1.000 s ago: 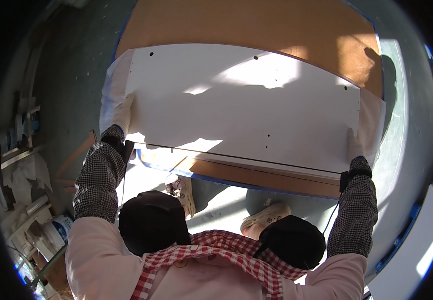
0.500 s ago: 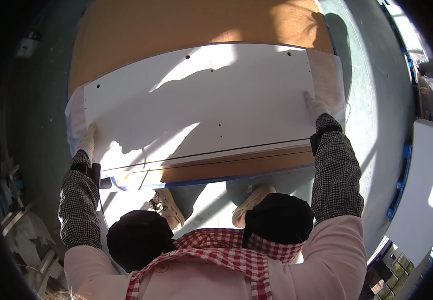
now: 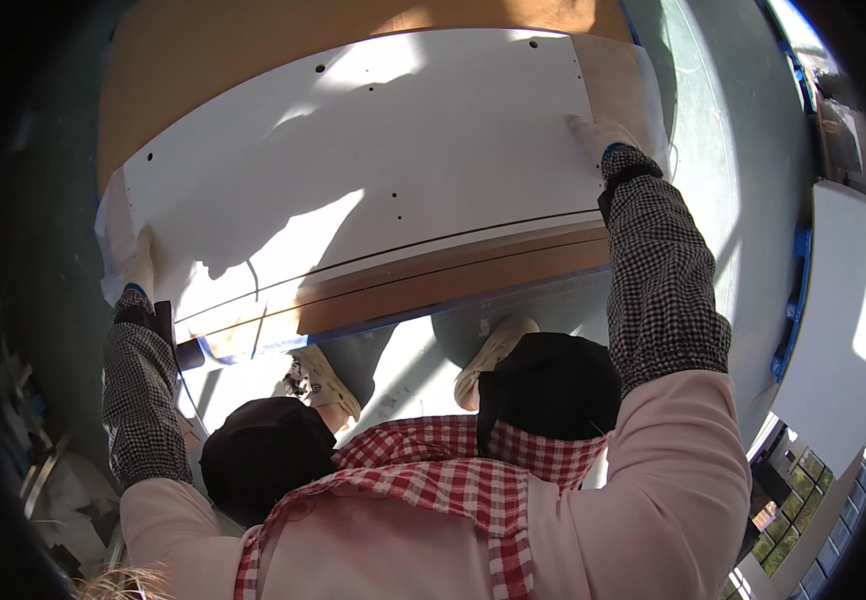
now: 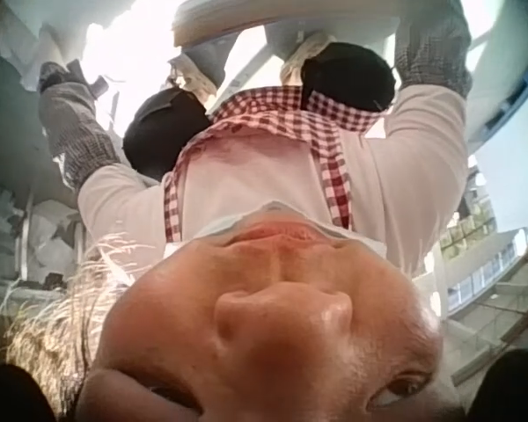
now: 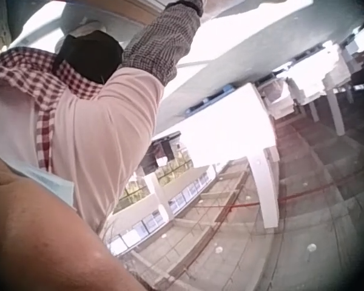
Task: Moving and stacking white furniture panels in a manufacturing workshop.
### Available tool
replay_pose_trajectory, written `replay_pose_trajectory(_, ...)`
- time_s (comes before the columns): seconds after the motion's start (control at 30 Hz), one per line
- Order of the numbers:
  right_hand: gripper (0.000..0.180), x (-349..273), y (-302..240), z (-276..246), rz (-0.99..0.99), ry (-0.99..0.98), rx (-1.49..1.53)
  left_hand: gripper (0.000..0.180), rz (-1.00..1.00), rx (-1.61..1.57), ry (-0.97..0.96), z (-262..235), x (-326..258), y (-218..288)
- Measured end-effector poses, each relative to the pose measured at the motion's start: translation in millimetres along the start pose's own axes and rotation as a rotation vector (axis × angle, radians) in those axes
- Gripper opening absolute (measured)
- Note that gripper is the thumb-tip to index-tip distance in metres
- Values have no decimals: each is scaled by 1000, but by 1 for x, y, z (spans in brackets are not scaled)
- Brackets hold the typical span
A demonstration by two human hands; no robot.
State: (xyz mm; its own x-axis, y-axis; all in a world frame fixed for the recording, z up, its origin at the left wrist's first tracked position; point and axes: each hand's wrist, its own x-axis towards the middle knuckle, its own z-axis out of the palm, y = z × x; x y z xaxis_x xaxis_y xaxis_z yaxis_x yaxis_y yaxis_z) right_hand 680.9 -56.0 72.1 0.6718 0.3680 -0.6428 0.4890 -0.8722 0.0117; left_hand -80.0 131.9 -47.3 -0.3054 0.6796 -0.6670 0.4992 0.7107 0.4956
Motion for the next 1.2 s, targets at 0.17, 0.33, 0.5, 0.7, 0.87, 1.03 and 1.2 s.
replay_pose_trajectory(0.17,68,32,36,15,-75,69,99,92,193,461,193,-4,-3,13)
replay_pose_trajectory(0.33,59,24,83,14,-171,-98,384,84,90,548,113,5,-49,37)
replay_pose_trajectory(0.5,57,-22,100,6,-223,124,-206,63,-113,524,-105,-16,-95,1)
replay_pose_trajectory(0.7,67,-64,93,34,-316,14,-514,97,175,985,-187,-13,-140,-32)
replay_pose_trajectory(0.87,74,-62,101,50,-260,19,-205,89,120,1123,-9,12,-168,-20)
replay_pose_trajectory(1.03,75,-59,104,65,-309,73,-117,84,92,1080,26,3,-175,-24)
replay_pose_trajectory(1.2,75,-64,99,65,-303,84,-77,80,107,1034,29,5,-182,-19)
